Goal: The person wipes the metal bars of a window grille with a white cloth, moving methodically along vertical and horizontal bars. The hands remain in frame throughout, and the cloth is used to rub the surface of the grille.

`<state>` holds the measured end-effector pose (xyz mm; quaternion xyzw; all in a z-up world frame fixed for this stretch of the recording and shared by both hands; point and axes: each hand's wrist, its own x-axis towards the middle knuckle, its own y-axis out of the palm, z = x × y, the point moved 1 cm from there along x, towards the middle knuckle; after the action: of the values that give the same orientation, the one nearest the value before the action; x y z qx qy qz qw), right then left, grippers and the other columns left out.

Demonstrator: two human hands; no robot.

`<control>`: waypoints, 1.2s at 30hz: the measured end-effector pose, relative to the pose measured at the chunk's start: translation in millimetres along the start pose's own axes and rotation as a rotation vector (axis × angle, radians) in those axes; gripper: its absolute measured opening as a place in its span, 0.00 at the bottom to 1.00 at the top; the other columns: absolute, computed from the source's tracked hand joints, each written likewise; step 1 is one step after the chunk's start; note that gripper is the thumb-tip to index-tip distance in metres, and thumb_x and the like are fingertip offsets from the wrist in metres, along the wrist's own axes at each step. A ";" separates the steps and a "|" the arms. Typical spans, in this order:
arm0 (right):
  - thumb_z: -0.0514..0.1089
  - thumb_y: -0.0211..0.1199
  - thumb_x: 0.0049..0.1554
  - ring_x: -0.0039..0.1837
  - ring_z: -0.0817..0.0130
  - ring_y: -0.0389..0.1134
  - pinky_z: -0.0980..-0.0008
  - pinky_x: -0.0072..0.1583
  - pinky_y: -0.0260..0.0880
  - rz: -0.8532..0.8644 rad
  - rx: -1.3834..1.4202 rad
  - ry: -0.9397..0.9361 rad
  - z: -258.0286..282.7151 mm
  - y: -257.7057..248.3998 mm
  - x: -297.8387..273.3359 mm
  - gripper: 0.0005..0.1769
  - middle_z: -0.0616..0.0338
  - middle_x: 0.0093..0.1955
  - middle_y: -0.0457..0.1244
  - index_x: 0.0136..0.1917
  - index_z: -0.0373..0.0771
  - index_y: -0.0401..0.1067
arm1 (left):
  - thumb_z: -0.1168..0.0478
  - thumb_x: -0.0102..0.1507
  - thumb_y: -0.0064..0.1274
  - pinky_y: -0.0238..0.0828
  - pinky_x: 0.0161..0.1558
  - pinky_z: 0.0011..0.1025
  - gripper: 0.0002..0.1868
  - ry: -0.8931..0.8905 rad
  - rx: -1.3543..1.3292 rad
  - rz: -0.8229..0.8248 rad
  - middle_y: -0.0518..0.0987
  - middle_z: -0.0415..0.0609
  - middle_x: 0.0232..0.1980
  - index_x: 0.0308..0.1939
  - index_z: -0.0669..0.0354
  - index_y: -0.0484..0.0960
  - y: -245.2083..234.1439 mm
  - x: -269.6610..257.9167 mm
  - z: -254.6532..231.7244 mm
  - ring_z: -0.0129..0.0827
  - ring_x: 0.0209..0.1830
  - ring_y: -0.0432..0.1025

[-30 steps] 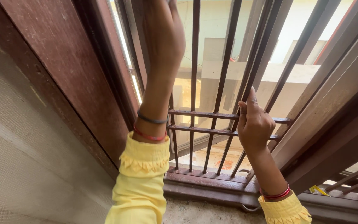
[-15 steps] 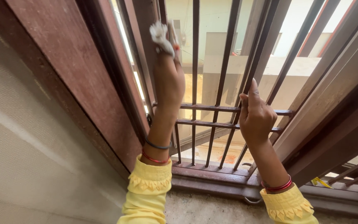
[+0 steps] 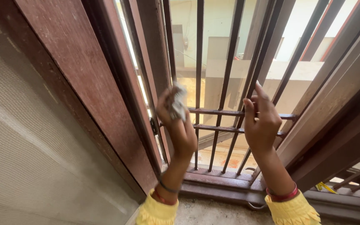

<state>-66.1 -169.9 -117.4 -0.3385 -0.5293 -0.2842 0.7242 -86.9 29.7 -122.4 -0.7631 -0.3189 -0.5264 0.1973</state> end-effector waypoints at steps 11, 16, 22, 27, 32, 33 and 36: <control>0.50 0.65 0.58 0.57 0.63 0.71 0.67 0.58 0.75 0.126 0.301 0.022 67.7 -49.4 -19.9 0.30 0.49 0.61 0.67 0.71 0.40 0.69 | 0.55 0.71 0.48 0.75 0.48 0.32 0.19 -0.676 -0.926 0.563 0.79 0.48 0.49 0.60 0.64 0.71 4.0 -9.9 -62.2 0.33 0.48 0.75; 0.40 0.71 0.55 0.48 0.66 0.73 0.70 0.52 0.75 0.086 0.179 0.186 44.9 -62.3 -23.8 0.29 0.55 0.54 0.69 0.69 0.41 0.73 | 0.49 0.72 0.51 0.75 0.62 0.32 0.20 -0.192 -0.781 0.680 0.74 0.52 0.59 0.58 0.61 0.72 2.8 1.3 -62.5 0.35 0.62 0.71; 0.43 0.68 0.69 0.53 0.69 0.73 0.75 0.50 0.74 -0.247 0.218 0.357 21.1 -74.7 5.8 0.26 0.50 0.64 0.68 0.77 0.36 0.67 | 0.49 0.72 0.46 0.80 0.52 0.33 0.18 -0.329 -0.505 0.265 0.67 0.50 0.61 0.60 0.54 0.74 24.9 22.3 -34.6 0.37 0.63 0.69; 0.51 0.64 0.66 0.44 0.67 0.73 0.74 0.42 0.73 -0.009 -0.110 0.303 14.3 -53.3 36.7 0.28 0.44 0.57 0.70 0.72 0.30 0.70 | 0.58 0.75 0.46 0.76 0.60 0.33 0.32 -0.033 -0.153 0.173 0.72 0.55 0.61 0.79 0.60 0.51 40.0 35.8 -10.0 0.37 0.60 0.72; 0.49 0.66 0.67 0.46 0.67 0.74 0.74 0.44 0.76 0.082 -0.068 0.344 2.1 -46.7 52.9 0.22 0.47 0.51 0.71 0.66 0.29 0.73 | 0.58 0.72 0.49 0.74 0.33 0.21 0.42 -0.151 -0.124 0.327 0.75 0.48 0.49 0.81 0.65 0.41 51.6 30.5 -1.1 0.27 0.35 0.74; 0.48 0.67 0.66 0.46 0.66 0.75 0.73 0.44 0.76 0.075 -0.098 0.325 0.0 -46.0 59.1 0.21 0.47 0.50 0.71 0.64 0.29 0.74 | 0.57 0.71 0.51 0.73 0.31 0.22 0.44 -0.148 -0.099 0.343 0.74 0.47 0.46 0.81 0.67 0.40 51.0 30.6 0.1 0.26 0.32 0.72; 0.45 0.68 0.68 0.48 0.64 0.75 0.72 0.47 0.75 0.048 -0.124 0.295 -3.2 -44.9 76.5 0.19 0.46 0.53 0.71 0.64 0.28 0.74 | 0.55 0.67 0.57 0.69 0.26 0.23 0.49 -0.149 -0.068 0.374 0.71 0.47 0.41 0.79 0.70 0.40 49.6 32.3 1.2 0.27 0.28 0.68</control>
<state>-77.6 -203.8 -36.2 -0.3499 -0.3906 -0.3454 0.7783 -43.8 3.8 -91.1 -0.8522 -0.1673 -0.4329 0.2416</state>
